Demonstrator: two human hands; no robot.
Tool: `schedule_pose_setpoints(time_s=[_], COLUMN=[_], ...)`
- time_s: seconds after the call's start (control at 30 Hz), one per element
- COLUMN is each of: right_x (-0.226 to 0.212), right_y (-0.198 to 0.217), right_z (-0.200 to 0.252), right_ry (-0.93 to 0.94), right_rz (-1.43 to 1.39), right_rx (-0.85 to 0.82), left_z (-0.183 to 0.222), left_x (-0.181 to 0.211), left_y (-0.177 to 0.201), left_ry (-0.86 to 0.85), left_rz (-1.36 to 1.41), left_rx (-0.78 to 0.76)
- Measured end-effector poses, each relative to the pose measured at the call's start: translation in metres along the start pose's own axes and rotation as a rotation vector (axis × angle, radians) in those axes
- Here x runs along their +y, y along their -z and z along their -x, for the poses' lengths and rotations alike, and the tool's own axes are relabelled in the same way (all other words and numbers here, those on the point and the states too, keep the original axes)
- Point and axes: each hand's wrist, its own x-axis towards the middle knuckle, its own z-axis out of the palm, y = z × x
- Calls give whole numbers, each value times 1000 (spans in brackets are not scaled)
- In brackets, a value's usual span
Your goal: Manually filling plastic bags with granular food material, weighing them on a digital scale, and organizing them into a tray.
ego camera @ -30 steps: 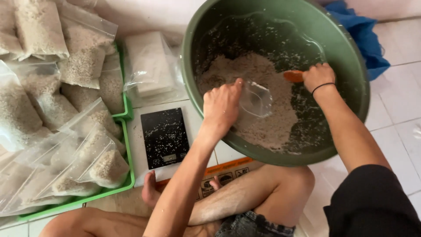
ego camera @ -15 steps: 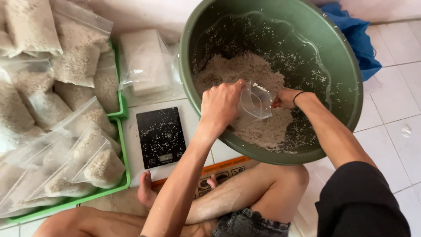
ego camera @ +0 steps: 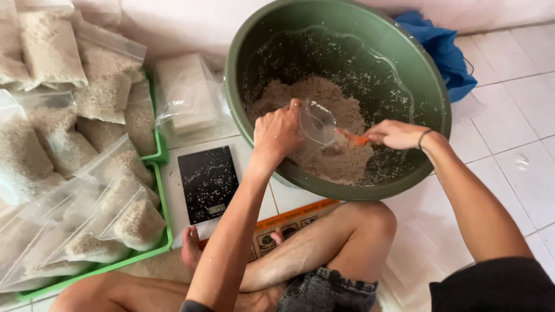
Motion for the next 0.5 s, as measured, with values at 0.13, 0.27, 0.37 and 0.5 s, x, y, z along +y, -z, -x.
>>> schedule_pose_setpoints(time_s=[0.13,0.27,0.37,0.5], right_x=[7,16,8,-38], right_y=[-4,-9,-12,-10], right_z=[20,33,44,77], right_ry=[72,126,142,118], right_rz=[-153,-301,-345,-291], right_rx=[245,517,618,568], left_z=[-5,-8,-12,-3], left_x=[-4,-6,-8,-3], left_y=[-9,-11,-12,-6], left_ry=[-67,-75,-73,-64], left_rz=[-33,-25,-34,-24], left_rx=[31,37,29,17])
